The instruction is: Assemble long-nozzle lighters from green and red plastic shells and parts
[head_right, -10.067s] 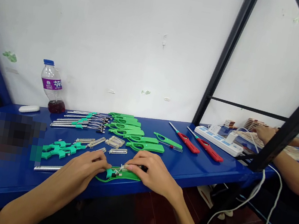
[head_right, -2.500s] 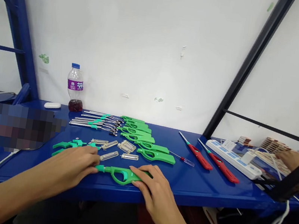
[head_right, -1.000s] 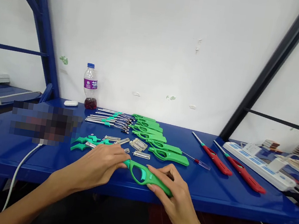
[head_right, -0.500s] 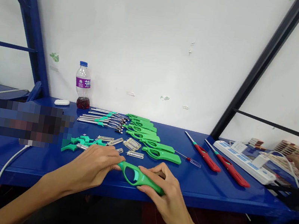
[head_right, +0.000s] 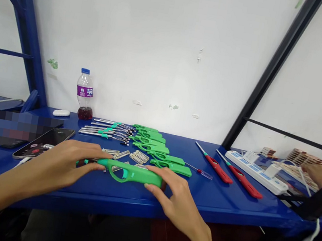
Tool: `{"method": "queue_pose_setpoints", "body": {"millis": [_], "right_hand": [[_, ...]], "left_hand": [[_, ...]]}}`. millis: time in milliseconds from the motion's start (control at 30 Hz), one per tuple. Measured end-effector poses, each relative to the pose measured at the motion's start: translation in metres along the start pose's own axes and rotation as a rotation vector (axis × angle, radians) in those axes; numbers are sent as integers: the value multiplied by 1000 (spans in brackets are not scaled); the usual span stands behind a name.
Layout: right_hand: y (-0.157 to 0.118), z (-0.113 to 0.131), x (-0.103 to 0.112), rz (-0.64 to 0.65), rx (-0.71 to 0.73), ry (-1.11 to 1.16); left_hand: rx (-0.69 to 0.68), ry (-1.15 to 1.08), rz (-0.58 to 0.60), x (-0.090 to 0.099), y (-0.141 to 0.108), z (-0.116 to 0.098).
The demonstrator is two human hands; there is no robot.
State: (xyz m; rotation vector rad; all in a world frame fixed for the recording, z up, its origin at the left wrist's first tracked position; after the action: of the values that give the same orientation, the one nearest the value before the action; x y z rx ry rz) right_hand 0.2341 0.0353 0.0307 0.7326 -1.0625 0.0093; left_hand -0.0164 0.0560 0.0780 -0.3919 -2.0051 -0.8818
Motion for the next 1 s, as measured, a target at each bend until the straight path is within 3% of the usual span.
{"method": "queue_pose_setpoints", "body": {"millis": [133, 267, 367, 467, 533, 667, 733, 800, 900, 1000], "right_hand": [[27, 10, 13, 14, 63, -39], [51, 31, 21, 76, 135, -155], [61, 50, 23, 126, 195, -285], [65, 61, 29, 144, 184, -268], [68, 56, 35, 125, 119, -196], [77, 25, 41, 17, -18, -158], [85, 12, 29, 33, -25, -164], [93, 8, 6, 130, 23, -186], [99, 16, -28, 253, 102, -240], [101, 31, -48, 278, 136, -284]], "left_hand": [[48, -32, -17, 7, -3, 2], [74, -16, -15, -1, -4, -2], [52, -24, 8, -7, -2, -5], [45, -35, 13, -4, -1, -3], [69, -29, -14, 4, -1, 2], [134, -35, -67, 23, -6, 15], [161, -34, -88, 30, -8, 21], [191, -27, -105, 34, -10, 27], [215, -9, -108, 38, -13, 32], [192, 12, -120, 42, -14, 32]]}}
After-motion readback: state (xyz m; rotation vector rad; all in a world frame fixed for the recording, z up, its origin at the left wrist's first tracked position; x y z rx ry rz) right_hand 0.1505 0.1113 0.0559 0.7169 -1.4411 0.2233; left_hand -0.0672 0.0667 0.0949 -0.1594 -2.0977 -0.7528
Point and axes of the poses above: each hand's wrist, its own y-axis towards the middle knuckle, its own x-axis out of the back of the hand, z = x × y, the point moved 7 cm from there along y, towards the middle knuckle, and after that the axes turned 13 degrees about -y, right-handed, at the moved point
